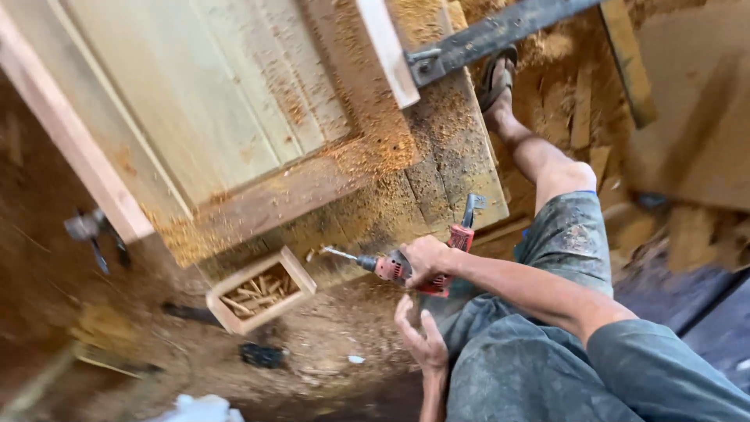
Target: The person uses a hammer to tap wooden dowels into pre-drilled holes on a large wooden door panel. They then use a power drill to drive screws into the frame. The person repeatedly selects dowels from a small wooden box and hammers them into place along the door's edge.
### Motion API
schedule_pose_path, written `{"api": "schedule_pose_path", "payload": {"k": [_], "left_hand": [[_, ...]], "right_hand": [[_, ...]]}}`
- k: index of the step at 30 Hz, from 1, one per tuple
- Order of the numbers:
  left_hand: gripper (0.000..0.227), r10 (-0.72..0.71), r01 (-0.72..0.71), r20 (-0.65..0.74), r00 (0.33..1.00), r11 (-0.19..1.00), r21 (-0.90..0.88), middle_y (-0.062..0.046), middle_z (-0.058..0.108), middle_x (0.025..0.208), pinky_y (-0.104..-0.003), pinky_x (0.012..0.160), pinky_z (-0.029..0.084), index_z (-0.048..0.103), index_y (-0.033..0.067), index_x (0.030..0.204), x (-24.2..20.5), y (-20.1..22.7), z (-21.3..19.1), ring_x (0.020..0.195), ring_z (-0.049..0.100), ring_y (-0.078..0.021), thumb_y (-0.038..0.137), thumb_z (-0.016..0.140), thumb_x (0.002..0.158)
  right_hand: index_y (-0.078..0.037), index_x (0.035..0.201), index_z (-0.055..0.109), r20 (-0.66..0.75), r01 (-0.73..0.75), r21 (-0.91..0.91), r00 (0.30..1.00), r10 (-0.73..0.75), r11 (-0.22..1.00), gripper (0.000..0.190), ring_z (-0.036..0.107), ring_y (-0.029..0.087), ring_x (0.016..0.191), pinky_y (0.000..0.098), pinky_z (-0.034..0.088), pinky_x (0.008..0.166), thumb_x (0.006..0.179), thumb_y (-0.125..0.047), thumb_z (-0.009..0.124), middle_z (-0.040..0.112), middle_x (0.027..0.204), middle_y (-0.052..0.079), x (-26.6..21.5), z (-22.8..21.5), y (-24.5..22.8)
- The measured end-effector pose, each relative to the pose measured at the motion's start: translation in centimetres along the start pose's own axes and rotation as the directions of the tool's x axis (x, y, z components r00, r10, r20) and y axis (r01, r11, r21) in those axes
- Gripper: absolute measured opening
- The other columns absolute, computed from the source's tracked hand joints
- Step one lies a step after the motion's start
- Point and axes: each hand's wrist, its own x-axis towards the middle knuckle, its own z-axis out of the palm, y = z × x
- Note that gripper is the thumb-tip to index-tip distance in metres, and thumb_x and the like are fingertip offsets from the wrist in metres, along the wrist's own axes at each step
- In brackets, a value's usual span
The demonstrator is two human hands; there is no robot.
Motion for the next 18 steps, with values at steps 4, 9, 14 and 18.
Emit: {"api": "schedule_pose_path", "payload": {"k": [4, 9, 14, 18], "left_hand": [[0.036, -0.432, 0.428, 0.083, 0.898, 0.902, 0.060, -0.011, 0.069, 0.122, -0.033, 0.091, 0.056, 0.064, 0.0068, 0.125, -1.7, -5.2, -0.9, 0.108, 0.069, -0.0238, 0.023, 0.060, 0.093], [0.025, -0.586, 0.514, 0.148, 0.797, 0.786, 0.344, -0.006, 0.076, 0.097, -0.032, 0.084, 0.054, 0.069, 0.0123, 0.108, -1.3, -6.7, -1.7, 0.089, 0.072, -0.0202, 0.029, 0.062, 0.091], [0.025, -0.683, 0.536, 0.276, 0.676, 0.713, 0.452, -0.005, 0.080, 0.099, -0.030, 0.090, 0.055, 0.076, 0.0164, 0.103, -1.1, -9.2, -1.0, 0.095, 0.073, -0.0182, 0.031, 0.063, 0.086], [0.022, -0.716, 0.509, 0.303, 0.629, 0.674, 0.535, -0.003, 0.077, 0.087, -0.030, 0.081, 0.055, 0.073, 0.0204, 0.098, -0.6, -9.2, -0.1, 0.083, 0.071, -0.0168, 0.035, 0.066, 0.082]], "right_hand": [[-0.004, 0.115, 0.058, -0.103, 0.056, -0.002, 0.993, -0.056, 0.998, 0.076, 0.073, 0.041, 0.085, 0.0501, 0.059, 0.068, 0.065, -0.059, 0.076, 0.072, 0.098, 0.017, 2.8, 2.4, 3.1], [-0.007, 0.116, 0.059, -0.191, 0.120, -0.002, 0.974, -0.118, 0.993, 0.073, 0.073, 0.037, 0.086, 0.0495, 0.058, 0.065, 0.061, -0.047, 0.084, 0.069, 0.102, 0.016, 7.0, 3.4, 5.8], [-0.005, 0.124, 0.061, -0.084, 0.137, -0.050, 0.987, -0.140, 0.989, 0.074, 0.074, 0.033, 0.088, 0.0453, 0.061, 0.070, 0.069, -0.045, 0.089, 0.073, 0.107, 0.018, 9.1, 1.4, 6.9], [-0.006, 0.118, 0.066, -0.107, 0.132, -0.042, 0.985, -0.136, 0.990, 0.066, 0.076, 0.030, 0.088, 0.0440, 0.062, 0.073, 0.071, -0.044, 0.090, 0.076, 0.102, 0.014, 9.3, -0.4, 7.8]]}}
